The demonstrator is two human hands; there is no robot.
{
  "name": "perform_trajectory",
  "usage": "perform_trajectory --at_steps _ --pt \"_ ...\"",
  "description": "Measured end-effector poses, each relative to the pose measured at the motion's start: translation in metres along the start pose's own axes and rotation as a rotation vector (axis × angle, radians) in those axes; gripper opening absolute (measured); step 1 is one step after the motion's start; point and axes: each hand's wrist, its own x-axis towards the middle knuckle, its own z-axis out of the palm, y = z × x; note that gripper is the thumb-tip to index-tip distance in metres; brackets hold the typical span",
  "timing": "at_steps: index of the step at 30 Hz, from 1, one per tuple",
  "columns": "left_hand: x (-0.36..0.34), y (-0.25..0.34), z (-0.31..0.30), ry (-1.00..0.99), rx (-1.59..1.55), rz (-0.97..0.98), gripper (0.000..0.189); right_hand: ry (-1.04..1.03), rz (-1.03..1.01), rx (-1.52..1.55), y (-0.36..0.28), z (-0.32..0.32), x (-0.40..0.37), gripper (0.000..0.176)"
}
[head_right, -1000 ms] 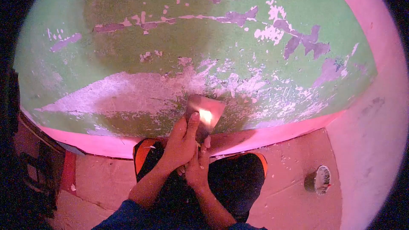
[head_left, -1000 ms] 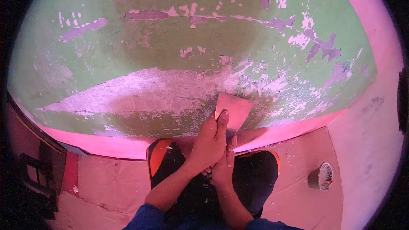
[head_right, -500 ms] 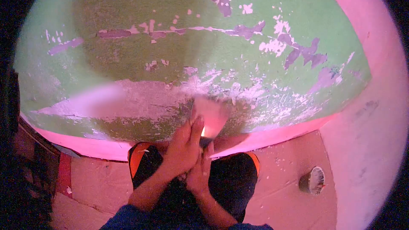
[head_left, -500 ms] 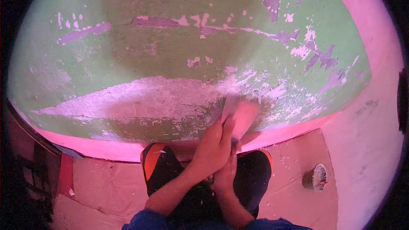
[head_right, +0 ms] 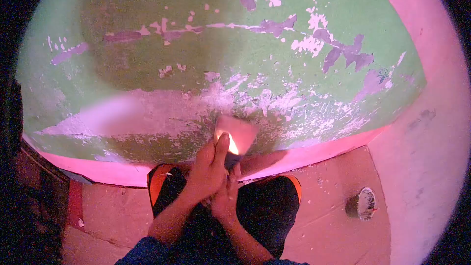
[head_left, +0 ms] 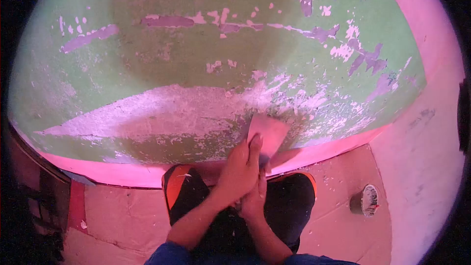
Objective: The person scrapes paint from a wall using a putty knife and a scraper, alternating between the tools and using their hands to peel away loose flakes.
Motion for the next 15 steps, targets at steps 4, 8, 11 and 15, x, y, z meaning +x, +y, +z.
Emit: perform_trajectory --at_steps 4,8,11,15 --pt "-0.002 0.011 -0.003 -0.028 0.014 -0.025 0.041 0.075 -0.096 -0.197 0.004 0.0 0.006 0.044" --pt "-0.001 0.011 -0.002 0.122 0.078 0.166 0.04 -0.005 0.025 -0.017 0.02 -0.026 0.01 0.038" --pt "0.006 0.02 -0.005 -0.045 -0.037 -0.088 0.04 0.063 -0.183 -0.417 0.008 -0.008 0.018 0.032" --pt "-0.004 0.004 0.008 0.224 0.008 0.233 0.039 -0.28 0.127 0.005 -0.016 -0.02 -0.01 0.036"
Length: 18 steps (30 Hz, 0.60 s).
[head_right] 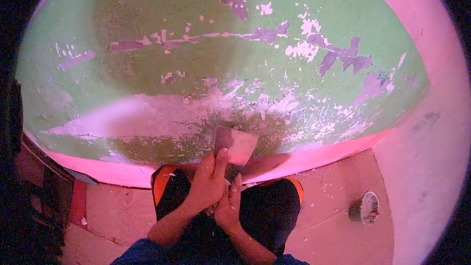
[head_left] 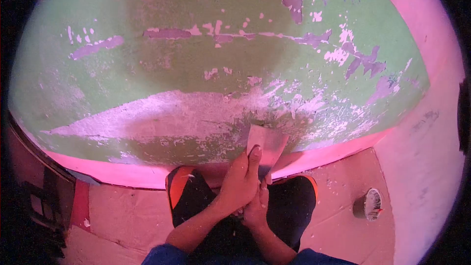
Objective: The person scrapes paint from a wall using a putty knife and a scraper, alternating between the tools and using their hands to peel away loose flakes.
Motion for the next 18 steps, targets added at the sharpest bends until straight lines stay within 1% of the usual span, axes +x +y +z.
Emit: perform_trajectory --at_steps 1,2,3,4,5,6,7,8,9,10,11,12,13,14,15,16,17,18 --pt "0.005 -0.011 0.001 -0.124 -0.073 -0.134 0.039 -0.004 -0.004 0.002 0.005 0.0 0.01 0.036" --pt "0.006 -0.018 0.003 -0.251 -0.153 -0.284 0.039 0.158 -0.095 -0.054 0.012 0.001 0.022 0.035" --pt "0.02 0.011 -0.002 -0.265 -0.176 -0.365 0.039 0.322 -0.183 -0.121 0.011 0.003 0.029 0.036" --pt "0.025 0.028 -0.004 -0.263 -0.187 -0.368 0.039 0.324 -0.181 -0.132 -0.001 0.006 0.032 0.036" --pt "0.029 0.043 -0.008 -0.242 -0.104 -0.314 0.04 0.285 -0.16 -0.152 -0.018 0.019 0.03 0.033" --pt "0.03 0.051 -0.01 -0.228 -0.012 -0.26 0.04 0.25 -0.139 -0.16 -0.028 0.029 0.026 0.034" --pt "0.019 0.041 -0.008 -0.228 -0.004 -0.245 0.04 0.263 -0.15 -0.174 -0.025 0.03 0.02 0.034" --pt "-0.004 0.017 0.0 -0.112 -0.014 -0.105 0.04 0.251 -0.166 -0.172 -0.019 0.028 0.01 0.034" --pt "-0.014 0.002 0.004 0.006 -0.028 0.034 0.04 0.205 -0.084 -0.193 -0.012 0.022 -0.002 0.034" --pt "-0.009 0.0 0.001 0.009 -0.028 0.047 0.04 0.164 0.001 -0.212 -0.008 0.021 -0.005 0.038" --pt "-0.006 -0.002 -0.004 -0.066 -0.033 -0.083 0.04 0.181 -0.036 -0.21 -0.005 0.021 -0.001 0.036" --pt "-0.004 -0.002 -0.006 -0.143 -0.041 -0.229 0.04 0.189 -0.023 -0.212 -0.003 0.021 0.008 0.036" --pt "0.013 0.0 -0.003 -0.196 -0.201 -0.349 0.04 0.254 -0.049 -0.25 0.001 0.018 0.017 0.037" --pt "0.011 0.008 -0.005 -0.198 -0.2 -0.357 0.04 0.31 -0.091 -0.284 0.004 0.016 0.024 0.037" --pt "0.012 0.022 -0.01 -0.183 -0.09 -0.285 0.04 0.329 -0.186 -0.322 0.003 0.018 0.023 0.033" --pt "0.009 0.03 -0.014 -0.173 0.02 -0.223 0.039 0.333 -0.181 -0.314 0.004 0.018 0.014 0.033" --pt "-0.003 0.016 -0.012 -0.111 0.072 -0.102 0.038 0.265 -0.112 -0.257 0.007 0.018 0.005 0.03" --pt "-0.01 0.008 -0.009 -0.109 0.074 -0.094 0.038 0.19 -0.048 -0.208 0.008 0.018 0.003 0.027"
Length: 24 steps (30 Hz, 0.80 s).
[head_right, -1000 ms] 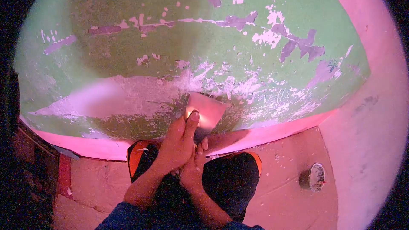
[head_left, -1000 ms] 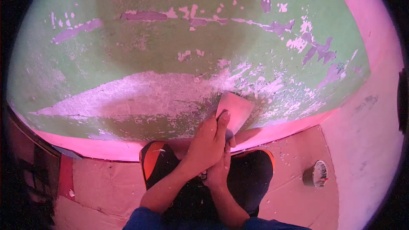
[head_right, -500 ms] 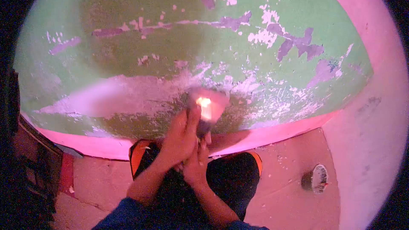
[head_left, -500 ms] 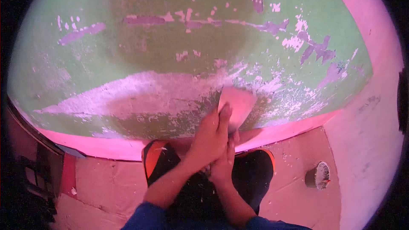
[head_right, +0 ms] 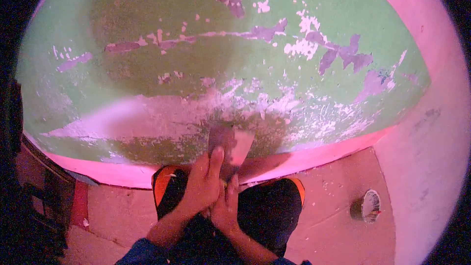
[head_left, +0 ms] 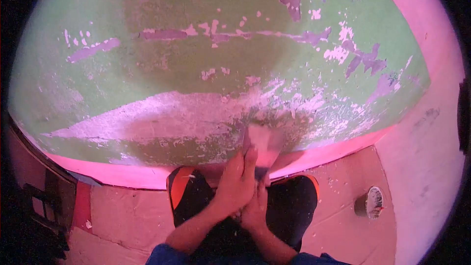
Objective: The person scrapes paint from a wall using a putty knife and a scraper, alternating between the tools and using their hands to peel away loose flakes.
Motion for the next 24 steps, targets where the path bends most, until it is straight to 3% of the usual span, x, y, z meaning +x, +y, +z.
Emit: perform_trajectory --at_steps 1,3,4,5,6,8,10,11,12,14,15,16,18,19,20,22,24 --pt "-0.002 -0.006 0.005 0.086 -0.03 0.07 0.038 -0.009 -0.013 -0.002 0.006 -0.001 0.011 0.027" --pt "0.004 0.0 0.001 0.164 -0.062 0.11 0.038 0.192 -0.627 -0.561 0.024 -0.006 0.024 0.027" --pt "0.021 0.012 -0.009 -0.059 -0.144 -0.2 0.039 0.191 -0.606 -0.575 0.023 -0.009 0.019 0.027" --pt "0.032 0.02 -0.015 -0.284 -0.223 -0.495 0.04 0.144 -0.311 -0.315 0.011 -0.005 0.018 0.03" --pt "0.029 0.019 -0.013 -0.279 -0.221 -0.485 0.04 0.086 -0.035 -0.048 -0.002 0.002 0.021 0.033" --pt "0.004 0.011 -0.008 -0.041 -0.016 -0.094 0.041 -0.001 0.005 0.112 -0.015 0.008 -0.001 0.035" --pt "0.005 -0.007 0.005 0.026 -0.064 0.011 0.041 -0.026 0.12 0.033 -0.018 0.006 -0.009 0.034" --pt "0.003 -0.015 0.01 0.08 -0.118 0.085 0.041 0.053 0.087 0.436 -0.019 0.014 0.002 0.037" --pt "0.009 0.004 0.002 0.077 -0.127 0.063 0.041 0.069 0.103 0.427 -0.023 0.013 0.009 0.037" --pt "0.044 0.066 -0.025 -0.216 -0.066 -0.224 0.043 0.079 -0.079 -0.155 -0.03 0.007 0.029 0.042" --pt "0.045 0.048 -0.01 -0.209 -0.223 -0.26 0.045 0.125 -0.217 -0.206 -0.033 0.01 0.033 0.037" --pt "0.035 0.034 -0.006 -0.207 -0.216 -0.258 0.045 0.123 -0.219 -0.199 -0.036 0.014 0.025 0.037" --pt "0.01 0.011 0.002 -0.12 -0.068 0.002 0.046 0.167 -0.359 -0.62 -0.036 0.011 0.001 0.04" --pt "-0.002 0.009 0.004 0.002 -0.081 0.037 0.046 -0.029 0.044 0.038 -0.026 0.0 -0.007 0.037" --pt "0.003 0.003 0.004 0.006 -0.08 0.051 0.046 -0.036 0.031 0.039 -0.012 -0.006 0.002 0.037" --pt "0.021 0.013 -0.006 -0.076 -0.115 -0.134 0.046 0.183 -0.006 -0.046 -0.012 0.005 0.017 0.036" --pt "0.032 0.019 -0.003 -0.156 -0.232 -0.186 0.045 0.202 -0.001 0.021 -0.017 0.007 0.025 0.033"
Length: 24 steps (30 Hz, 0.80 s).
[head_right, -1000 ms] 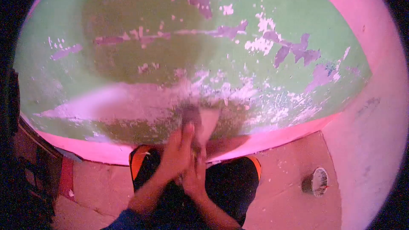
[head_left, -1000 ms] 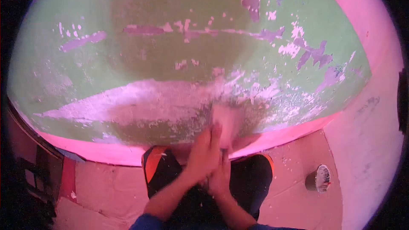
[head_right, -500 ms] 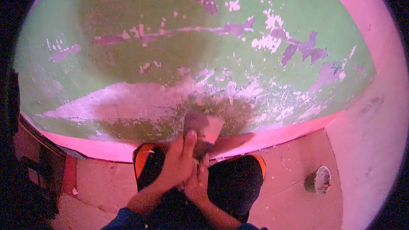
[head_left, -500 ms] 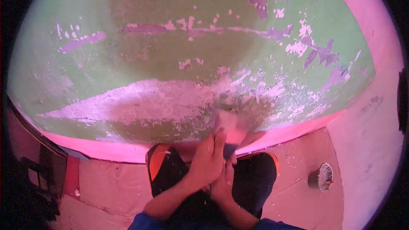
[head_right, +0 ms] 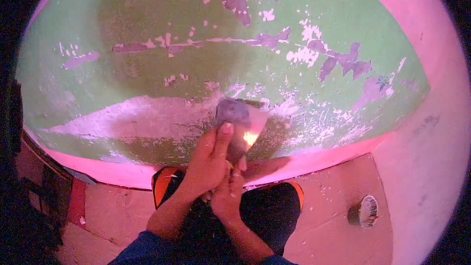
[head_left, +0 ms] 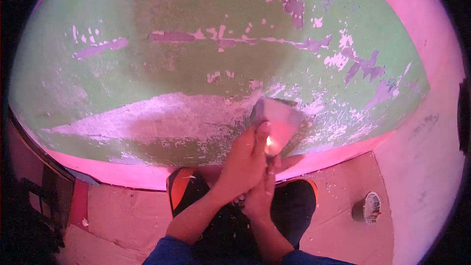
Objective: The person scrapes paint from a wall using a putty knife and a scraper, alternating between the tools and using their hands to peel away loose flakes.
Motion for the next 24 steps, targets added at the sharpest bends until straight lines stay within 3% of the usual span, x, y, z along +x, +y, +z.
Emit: perform_trajectory --at_steps 2,3,6,7,9,10,11,12,13,14,16,17,18,20,22,24 --pt "-0.001 -0.002 0.01 -0.022 0.04 0.012 0.045 0.009 -0.156 -0.044 -0.021 0.007 -0.012 0.034" --pt "-0.013 -0.006 0.014 0.04 0.134 0.109 0.045 -0.092 -0.133 -0.095 -0.013 -0.008 -0.018 0.034" --pt "-0.027 -0.008 0.013 0.13 0.017 0.211 0.044 -0.125 -0.071 -0.085 -0.015 -0.007 -0.032 0.037" --pt "-0.022 -0.004 0.007 0.126 0.015 0.198 0.044 -0.051 -0.144 -0.034 -0.024 0.008 -0.025 0.037" --pt "-0.003 0.013 -0.005 -0.029 0.013 -0.186 0.043 -0.014 -0.231 -0.192 -0.015 0.004 -0.014 0.034" --pt "-0.005 0.012 -0.004 -0.029 0.014 -0.176 0.043 -0.001 -0.35 -0.334 -0.012 0.004 -0.006 0.034" --pt "-0.013 0.008 -0.002 0.032 0.006 -0.039 0.043 -0.003 -0.354 -0.331 -0.014 0.003 -0.012 0.034" --pt "-0.025 0.002 0.0 0.089 -0.001 0.081 0.044 -0.093 -0.148 -0.165 -0.016 -0.003 -0.031 0.032" --pt "-0.028 -0.003 0.002 0.092 0.0 0.083 0.044 -0.19 0.044 0.001 -0.017 -0.006 -0.038 0.029" --pt "-0.027 -0.005 0.002 0.133 -0.015 0.121 0.044 -0.201 0.036 0.002 -0.014 -0.002 -0.031 0.029" --pt "-0.026 -0.01 0.002 0.173 -0.04 0.131 0.044 -0.049 -0.123 -0.09 -0.005 0.006 -0.018 0.027" --pt "-0.02 0.013 -0.006 0.089 -0.015 0.013 0.044 0.025 -0.414 -0.323 -0.007 0.015 -0.01 0.028" --pt "-0.013 0.028 -0.012 0.008 0.019 -0.081 0.043 0.024 -0.412 -0.32 -0.012 0.013 -0.013 0.028" --pt "-0.023 -0.016 -0.001 -0.024 -0.111 -0.116 0.042 -0.167 0.009 -0.041 -0.028 0.007 -0.029 0.027" --pt "-0.035 -0.015 0.002 0.073 0.068 -0.066 0.043 -0.153 -0.013 -0.091 -0.034 0.009 -0.038 0.028" --pt "-0.015 0.013 -0.005 0.005 -0.016 -0.092 0.043 -0.121 -0.014 -0.146 -0.03 0.013 -0.029 0.028"
